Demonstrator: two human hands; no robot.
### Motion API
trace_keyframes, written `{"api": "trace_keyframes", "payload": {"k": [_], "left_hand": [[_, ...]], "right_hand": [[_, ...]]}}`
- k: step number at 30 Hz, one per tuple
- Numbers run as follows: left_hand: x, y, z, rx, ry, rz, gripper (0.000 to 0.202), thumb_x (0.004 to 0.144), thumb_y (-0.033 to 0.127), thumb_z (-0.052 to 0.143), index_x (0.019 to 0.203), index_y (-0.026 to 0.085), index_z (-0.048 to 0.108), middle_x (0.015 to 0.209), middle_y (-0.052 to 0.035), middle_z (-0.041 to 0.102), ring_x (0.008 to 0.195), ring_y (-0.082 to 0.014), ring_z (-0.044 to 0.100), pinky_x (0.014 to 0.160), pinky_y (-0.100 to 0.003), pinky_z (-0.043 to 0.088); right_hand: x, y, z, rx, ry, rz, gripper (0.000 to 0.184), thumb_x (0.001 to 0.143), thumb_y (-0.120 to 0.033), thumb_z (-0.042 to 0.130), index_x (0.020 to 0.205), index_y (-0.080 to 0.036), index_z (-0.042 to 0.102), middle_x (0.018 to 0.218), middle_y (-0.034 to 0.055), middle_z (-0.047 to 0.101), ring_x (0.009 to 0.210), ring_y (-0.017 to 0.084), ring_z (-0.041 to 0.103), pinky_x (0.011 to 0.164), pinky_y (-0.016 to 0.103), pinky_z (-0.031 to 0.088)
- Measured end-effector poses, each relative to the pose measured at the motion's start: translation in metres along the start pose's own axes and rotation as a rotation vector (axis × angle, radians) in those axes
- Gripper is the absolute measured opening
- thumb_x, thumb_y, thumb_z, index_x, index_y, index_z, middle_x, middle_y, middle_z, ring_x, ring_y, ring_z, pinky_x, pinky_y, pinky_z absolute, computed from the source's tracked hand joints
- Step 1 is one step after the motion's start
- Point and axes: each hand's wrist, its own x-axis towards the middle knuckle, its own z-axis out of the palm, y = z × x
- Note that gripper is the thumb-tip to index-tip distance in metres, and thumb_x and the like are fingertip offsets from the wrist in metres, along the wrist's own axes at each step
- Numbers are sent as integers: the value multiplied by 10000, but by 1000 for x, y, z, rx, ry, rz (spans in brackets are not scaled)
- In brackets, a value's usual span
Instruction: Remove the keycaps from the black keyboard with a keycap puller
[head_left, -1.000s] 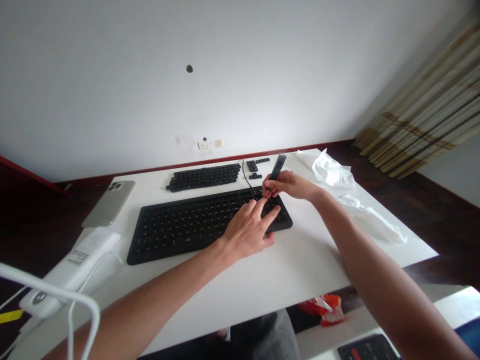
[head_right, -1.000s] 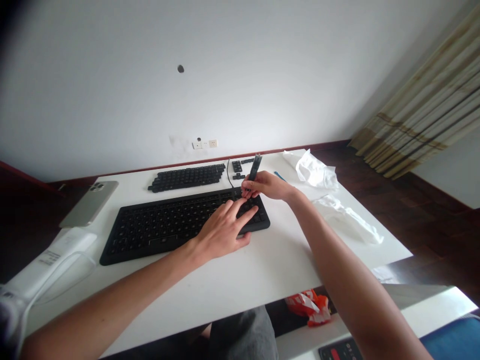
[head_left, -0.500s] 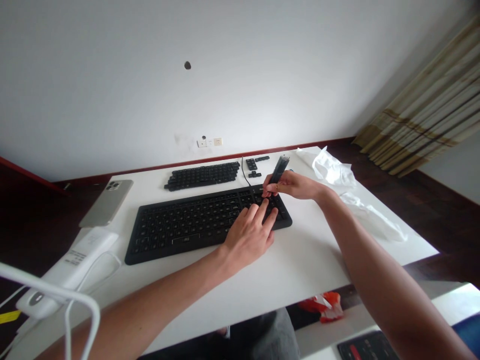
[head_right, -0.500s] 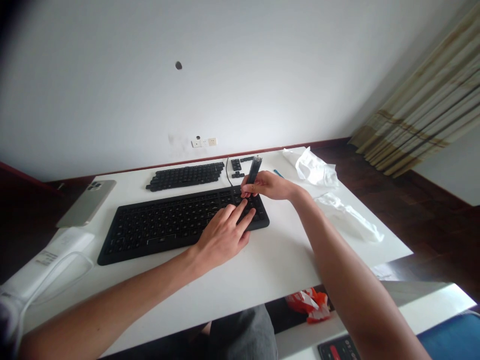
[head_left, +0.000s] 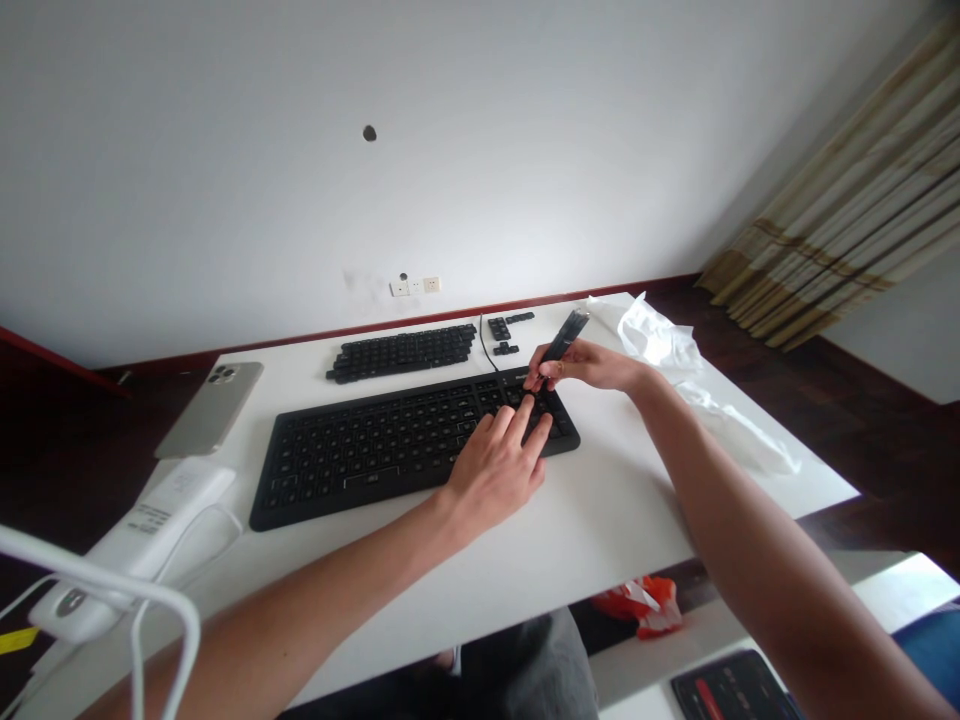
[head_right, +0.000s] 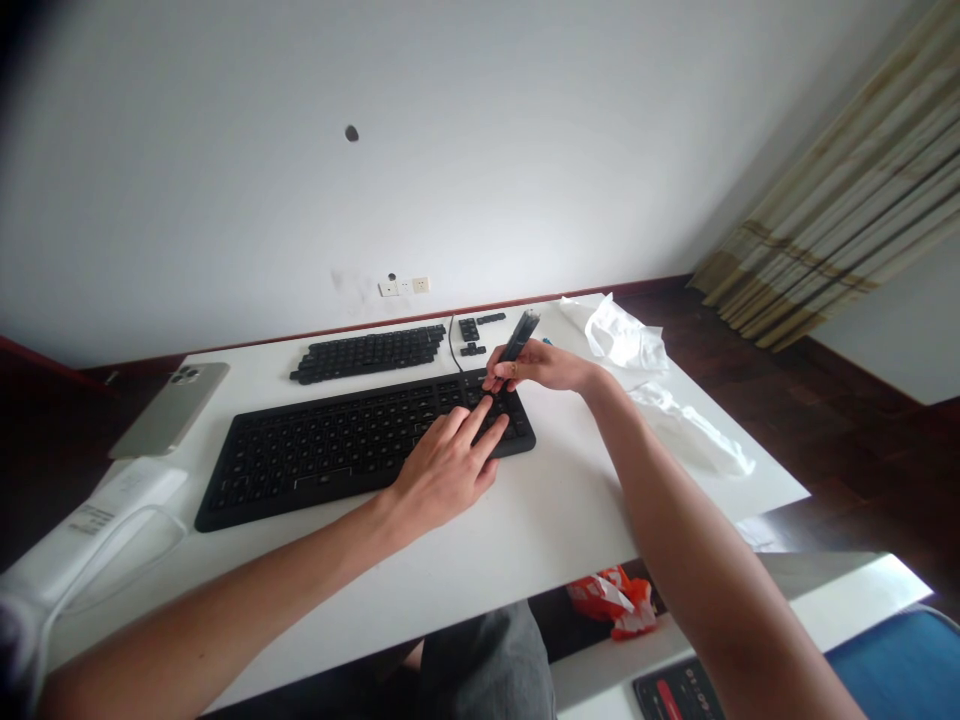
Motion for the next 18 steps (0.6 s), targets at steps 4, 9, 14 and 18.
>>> {"api": "trace_keyframes", "payload": {"k": [4,9,14,18], "left_hand": [[0,0,0,-1,3,0,533,1057,353,485,1552,157,512,1636,-176,446,1204,-291,557,955,-425,512],[1,0,0,-3,-6,2,545,1048,344,501,1560,157,503,1645,-177,433,1193,-292,559,948,-427,514],[1,0,0,-10,-10,-1,538,1047,345,506,1553,163,513,1654,-175,419,1188,-293,557,942,-428,513],[2,0,0,-8,-3,1,533,1048,347,504,1549,163,516,1642,-172,438,1186,-293,553,949,-429,508]], "right_hand": [[1,-10,8,-111,17,-28,454,919,-606,705,1027,-168,754,959,94,782,908,233,719,788,355,568],[-1,-21,15,-321,48,-25,389,943,-567,674,1037,-201,768,908,56,773,821,214,681,765,353,537],[-1,-17,11,-153,-8,-26,404,932,-588,676,1002,-200,762,960,67,780,879,222,696,797,362,567],[-1,-10,5,-70,-30,-31,421,922,-583,709,1030,-178,752,1002,89,781,929,225,707,827,363,581]]}}
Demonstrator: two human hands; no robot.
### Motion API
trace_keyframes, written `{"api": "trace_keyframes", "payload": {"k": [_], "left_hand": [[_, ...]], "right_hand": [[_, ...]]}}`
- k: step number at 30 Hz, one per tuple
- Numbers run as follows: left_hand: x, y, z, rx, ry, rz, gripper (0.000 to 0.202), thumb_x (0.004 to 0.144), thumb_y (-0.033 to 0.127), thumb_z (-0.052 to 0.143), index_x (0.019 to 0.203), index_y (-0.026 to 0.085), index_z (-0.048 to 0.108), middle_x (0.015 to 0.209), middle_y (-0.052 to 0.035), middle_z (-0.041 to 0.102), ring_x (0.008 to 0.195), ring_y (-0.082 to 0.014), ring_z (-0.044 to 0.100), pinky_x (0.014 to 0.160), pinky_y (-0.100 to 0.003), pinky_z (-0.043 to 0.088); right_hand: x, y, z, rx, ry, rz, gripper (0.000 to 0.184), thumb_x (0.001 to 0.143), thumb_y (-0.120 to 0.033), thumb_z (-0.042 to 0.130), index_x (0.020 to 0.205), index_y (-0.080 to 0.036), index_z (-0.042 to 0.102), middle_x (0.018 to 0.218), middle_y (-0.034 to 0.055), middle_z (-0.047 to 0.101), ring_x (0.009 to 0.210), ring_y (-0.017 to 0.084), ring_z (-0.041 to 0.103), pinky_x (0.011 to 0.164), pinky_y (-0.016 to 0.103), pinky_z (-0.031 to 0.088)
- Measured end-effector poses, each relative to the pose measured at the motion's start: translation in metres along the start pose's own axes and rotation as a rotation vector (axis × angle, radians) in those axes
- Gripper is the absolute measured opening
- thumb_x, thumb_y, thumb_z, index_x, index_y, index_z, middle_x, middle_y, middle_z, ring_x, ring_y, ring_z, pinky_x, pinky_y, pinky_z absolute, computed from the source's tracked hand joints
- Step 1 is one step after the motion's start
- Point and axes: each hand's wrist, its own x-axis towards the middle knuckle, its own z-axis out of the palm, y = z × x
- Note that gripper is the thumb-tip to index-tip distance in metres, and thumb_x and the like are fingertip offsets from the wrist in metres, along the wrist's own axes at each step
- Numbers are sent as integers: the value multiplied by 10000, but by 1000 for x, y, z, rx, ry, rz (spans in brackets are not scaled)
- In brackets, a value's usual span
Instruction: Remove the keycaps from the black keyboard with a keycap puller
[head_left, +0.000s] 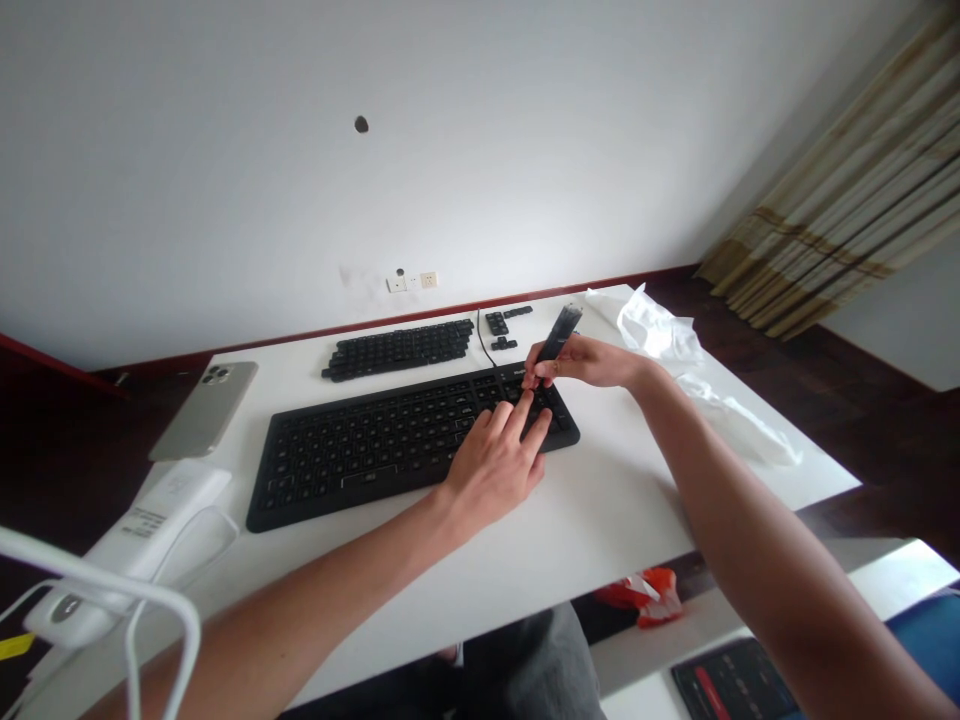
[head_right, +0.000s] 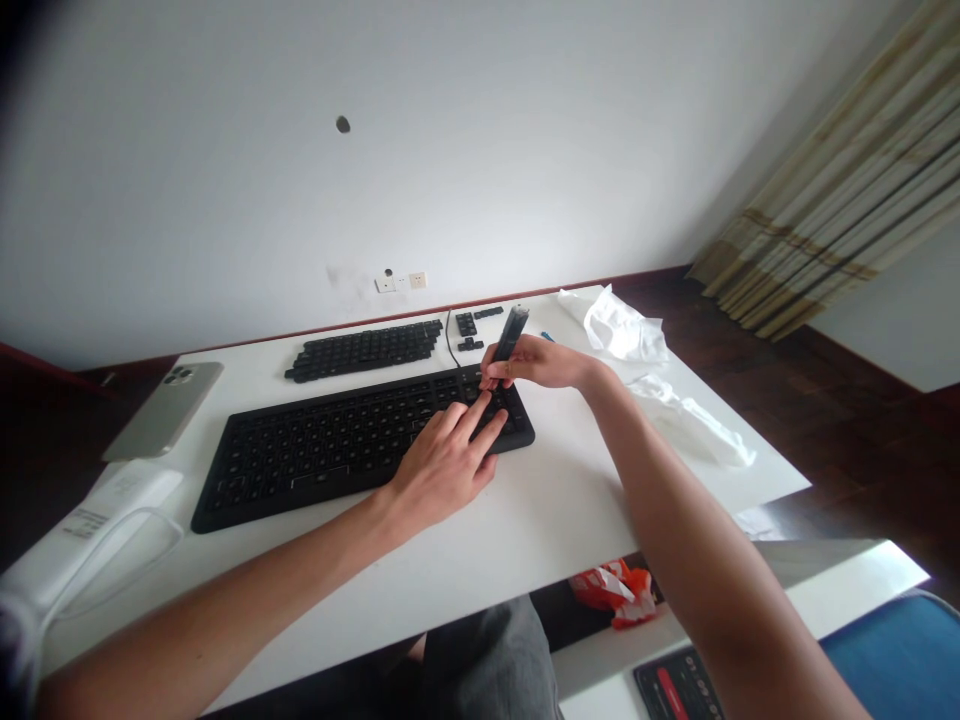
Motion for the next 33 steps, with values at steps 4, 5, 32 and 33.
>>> {"api": "trace_keyframes", "payload": {"k": [4,5,32,33], "left_hand": [[0,0,0,8,5,2,528,1048,347,505,1543,162,521,1645,-171,433,1196,-295,551,949,-428,508],[0,0,0,8,5,1,529,1047,348,507,1543,162,521,1648,-170,429,1198,-295,551,947,-427,509],[11,-23,1,-156,23,-4,600,904,421,711,1471,255,611,1549,-136,500,1253,-328,534,1079,-470,496],[12,-24,1,-169,19,0,597,902,413,711,1467,246,614,1534,-133,509,1251,-324,538,1078,-464,499]], "right_hand": [[-3,5,-6,28,-32,-17,437,936,-575,708,1067,-159,748,1046,108,779,976,232,713,840,358,577],[-3,5,-7,28,-40,-20,434,940,-570,707,1074,-159,746,1053,109,778,990,235,713,844,358,575],[10,25,-3,1,394,-40,507,899,-663,719,919,-157,735,895,103,799,794,213,747,742,342,606],[11,26,-3,2,400,-43,502,905,-658,715,921,-156,733,894,101,798,792,211,745,741,341,605]]}}
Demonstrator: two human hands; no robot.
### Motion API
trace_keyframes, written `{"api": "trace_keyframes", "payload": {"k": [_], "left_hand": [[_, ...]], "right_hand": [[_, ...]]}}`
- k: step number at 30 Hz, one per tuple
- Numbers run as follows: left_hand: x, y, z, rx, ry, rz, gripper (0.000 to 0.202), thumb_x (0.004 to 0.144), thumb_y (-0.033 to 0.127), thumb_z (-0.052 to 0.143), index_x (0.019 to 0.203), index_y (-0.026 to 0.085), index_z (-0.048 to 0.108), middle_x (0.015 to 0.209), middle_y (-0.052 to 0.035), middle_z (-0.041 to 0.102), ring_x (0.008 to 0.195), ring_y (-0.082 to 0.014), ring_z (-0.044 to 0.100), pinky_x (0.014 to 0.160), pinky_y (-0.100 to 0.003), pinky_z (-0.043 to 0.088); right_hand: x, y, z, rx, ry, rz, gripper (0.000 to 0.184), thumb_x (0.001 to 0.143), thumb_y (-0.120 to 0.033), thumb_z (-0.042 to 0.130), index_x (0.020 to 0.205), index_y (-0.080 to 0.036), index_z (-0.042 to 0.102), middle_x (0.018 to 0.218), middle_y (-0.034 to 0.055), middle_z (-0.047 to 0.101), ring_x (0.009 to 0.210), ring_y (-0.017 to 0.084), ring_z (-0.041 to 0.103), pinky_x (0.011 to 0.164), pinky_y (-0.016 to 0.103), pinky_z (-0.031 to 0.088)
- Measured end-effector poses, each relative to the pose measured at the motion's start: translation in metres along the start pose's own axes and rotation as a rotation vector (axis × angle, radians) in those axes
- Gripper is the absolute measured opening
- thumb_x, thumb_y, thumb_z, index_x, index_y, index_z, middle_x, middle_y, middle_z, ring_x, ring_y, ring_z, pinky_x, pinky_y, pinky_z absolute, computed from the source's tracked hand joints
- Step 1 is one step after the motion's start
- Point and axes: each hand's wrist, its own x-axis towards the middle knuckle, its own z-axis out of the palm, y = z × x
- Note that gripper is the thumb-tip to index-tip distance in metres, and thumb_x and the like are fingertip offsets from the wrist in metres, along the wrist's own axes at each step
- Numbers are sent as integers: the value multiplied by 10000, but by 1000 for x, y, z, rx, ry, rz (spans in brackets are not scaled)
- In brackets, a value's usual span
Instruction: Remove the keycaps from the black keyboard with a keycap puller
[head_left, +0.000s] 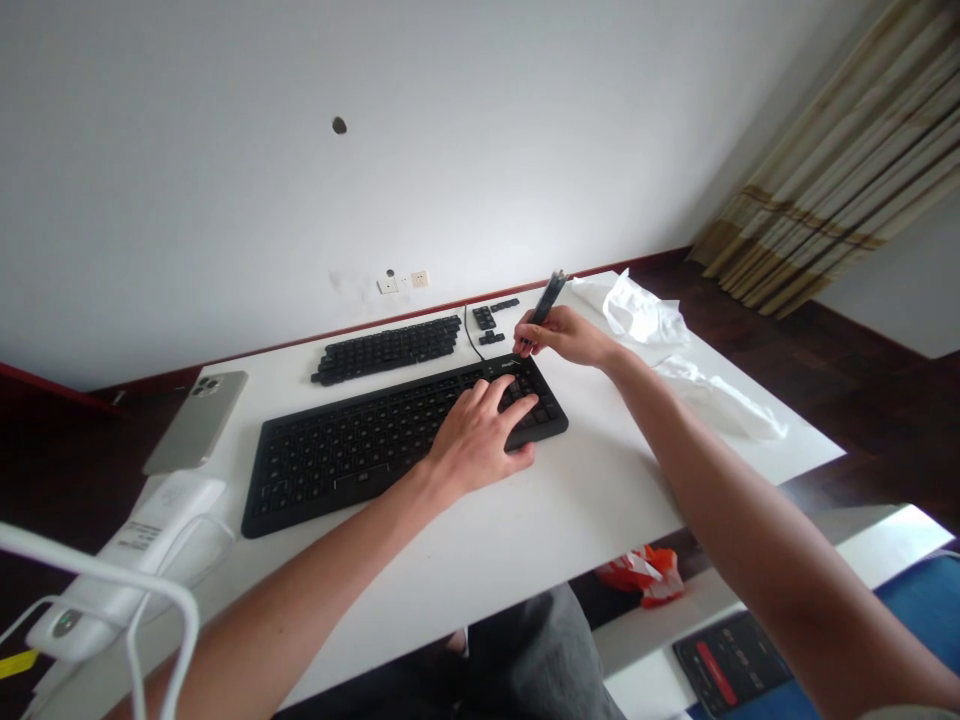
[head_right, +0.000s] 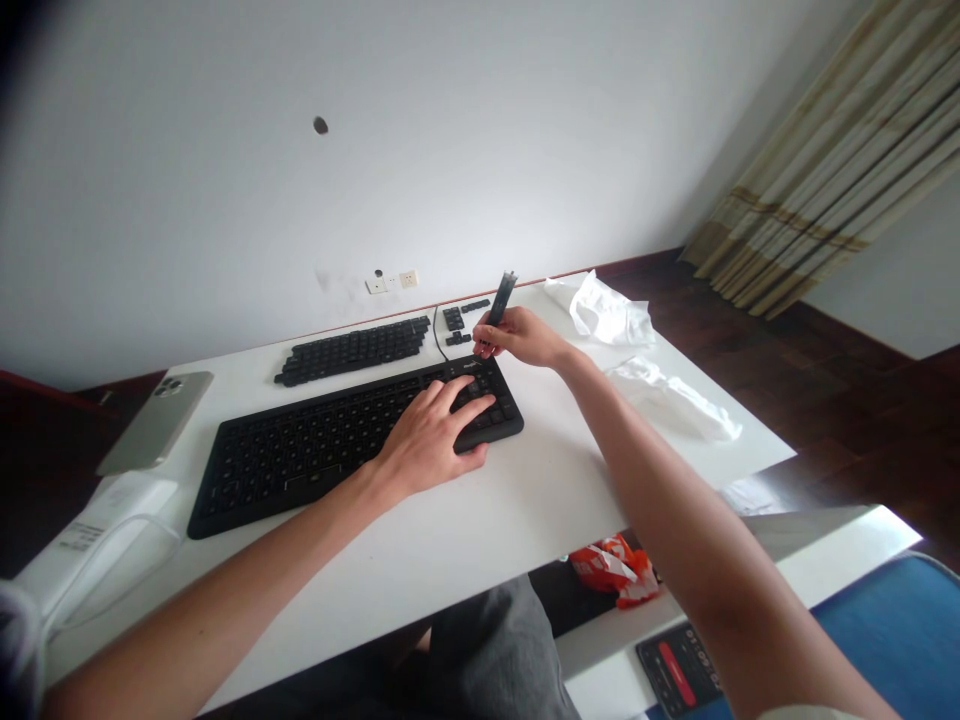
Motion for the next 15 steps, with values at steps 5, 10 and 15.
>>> {"api": "trace_keyframes", "payload": {"k": [5,10,15], "left_hand": [[-1,2,1,-7,7,-1,600,906,394,702,1472,218,608,1561,-136,484,1254,-317,546,1092,-455,493],[-4,5,1,45,19,-23,619,908,419,706,1491,249,592,1600,-153,449,1253,-336,538,1070,-483,494],[-4,6,0,60,13,-17,605,919,416,686,1490,241,591,1630,-141,419,1252,-331,528,1064,-480,491]], "right_hand": [[-1,-2,0,-1,-18,6,511,906,-662,707,933,-153,739,896,102,797,815,218,745,761,351,610],[-4,-9,-6,27,-57,47,511,884,-657,736,929,-149,747,903,114,800,840,238,766,793,369,621],[-6,-8,-8,33,-148,62,491,880,-628,749,935,-140,759,879,110,799,832,229,764,779,356,625]]}}
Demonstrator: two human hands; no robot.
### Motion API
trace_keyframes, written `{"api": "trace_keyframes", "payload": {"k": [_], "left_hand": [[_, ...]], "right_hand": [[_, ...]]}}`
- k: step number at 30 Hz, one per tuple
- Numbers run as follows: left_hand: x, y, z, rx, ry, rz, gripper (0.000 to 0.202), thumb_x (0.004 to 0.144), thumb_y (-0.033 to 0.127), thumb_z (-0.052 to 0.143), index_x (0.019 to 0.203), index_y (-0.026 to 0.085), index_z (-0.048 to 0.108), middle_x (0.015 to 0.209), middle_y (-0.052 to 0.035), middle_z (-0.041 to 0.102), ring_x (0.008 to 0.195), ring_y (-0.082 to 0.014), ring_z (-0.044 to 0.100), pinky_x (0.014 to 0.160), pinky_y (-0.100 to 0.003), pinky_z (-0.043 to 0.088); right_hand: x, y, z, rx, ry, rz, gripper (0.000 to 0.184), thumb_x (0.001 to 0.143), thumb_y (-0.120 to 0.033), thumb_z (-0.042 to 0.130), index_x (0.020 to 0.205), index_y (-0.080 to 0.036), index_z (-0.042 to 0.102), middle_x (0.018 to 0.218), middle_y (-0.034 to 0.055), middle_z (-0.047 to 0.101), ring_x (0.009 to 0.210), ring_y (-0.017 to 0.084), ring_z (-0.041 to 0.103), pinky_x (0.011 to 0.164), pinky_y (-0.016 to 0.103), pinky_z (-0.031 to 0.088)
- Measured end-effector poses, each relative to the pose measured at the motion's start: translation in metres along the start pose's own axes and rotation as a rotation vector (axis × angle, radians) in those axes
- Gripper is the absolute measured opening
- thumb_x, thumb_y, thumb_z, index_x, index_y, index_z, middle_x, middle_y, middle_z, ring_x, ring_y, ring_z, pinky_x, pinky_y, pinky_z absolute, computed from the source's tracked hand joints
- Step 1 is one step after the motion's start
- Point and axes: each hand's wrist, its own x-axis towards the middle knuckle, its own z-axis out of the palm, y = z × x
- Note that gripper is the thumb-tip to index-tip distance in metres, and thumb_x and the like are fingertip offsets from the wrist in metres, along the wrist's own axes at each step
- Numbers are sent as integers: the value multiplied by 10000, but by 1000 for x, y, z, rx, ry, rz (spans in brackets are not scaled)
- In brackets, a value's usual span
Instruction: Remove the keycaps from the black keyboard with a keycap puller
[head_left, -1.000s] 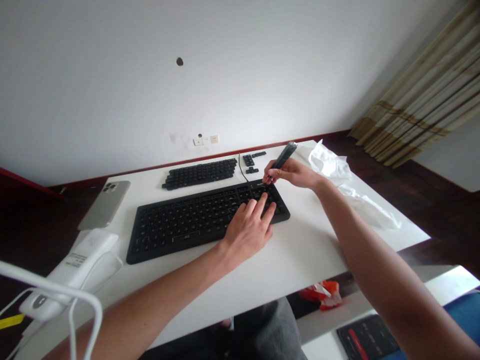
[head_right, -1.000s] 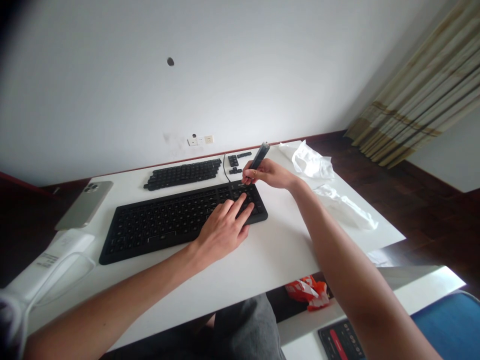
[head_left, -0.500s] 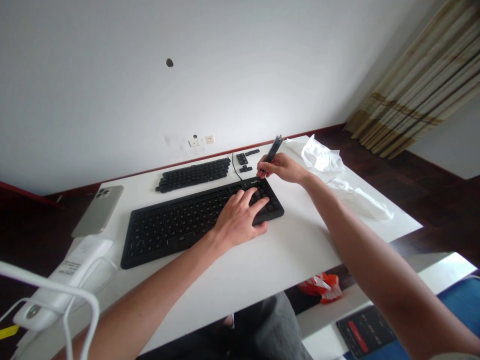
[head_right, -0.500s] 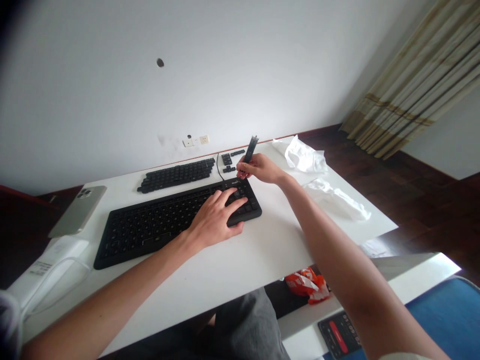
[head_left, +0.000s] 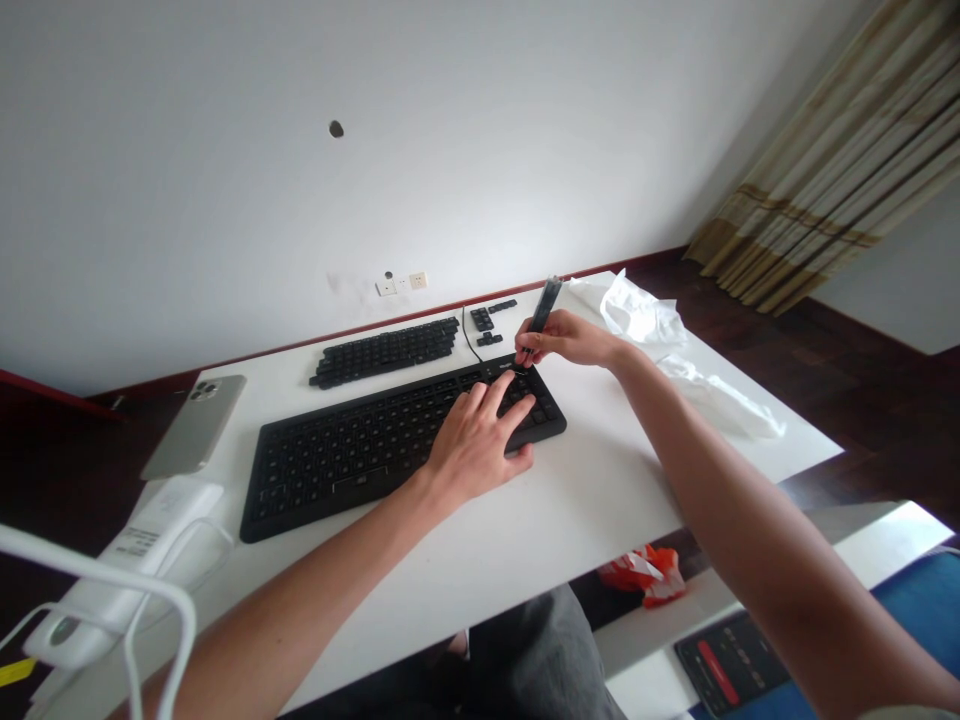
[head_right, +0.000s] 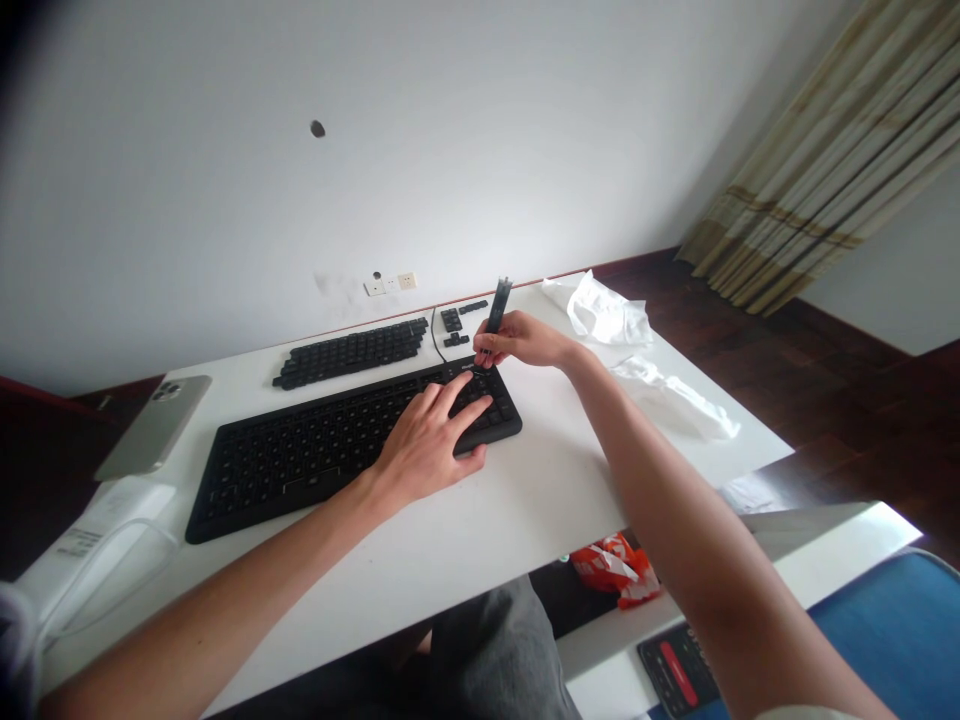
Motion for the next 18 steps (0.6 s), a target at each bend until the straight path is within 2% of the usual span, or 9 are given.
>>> {"api": "trace_keyframes", "payload": {"k": [3,6,10,14,18], "left_hand": [[1,0,-1,-4,-14,24,583,925,400,674,1479,235,598,1626,-124,428,1247,-322,527,1044,-474,494],[4,-1,-3,-7,-9,42,563,909,396,690,1444,234,623,1616,-128,442,1305,-340,498,1040,-487,483],[9,-2,-6,-16,17,60,626,878,436,739,1456,237,606,1592,-138,469,1401,-353,432,1118,-506,429],[15,-2,-7,-12,9,68,687,884,528,738,1485,236,576,1510,-141,538,1395,-347,432,1155,-511,394],[23,0,-5,-5,8,73,673,878,533,737,1453,211,600,1417,-141,594,1360,-339,450,1155,-502,395]], "right_hand": [[-1,2,-2,1,-50,17,491,862,-616,767,951,-134,781,895,109,802,821,221,758,782,355,628],[-1,5,-6,-1,-43,28,485,820,-590,815,985,-134,800,901,103,804,796,212,753,766,347,630],[-1,10,-11,17,14,51,493,787,-587,849,984,-138,800,875,102,802,782,216,755,742,343,634],[0,14,-12,56,105,96,517,767,-600,866,969,-130,790,865,117,802,802,230,764,769,352,643],[0,15,-12,64,107,118,527,753,-602,876,956,-123,791,874,124,803,818,236,769,784,356,649]]}}
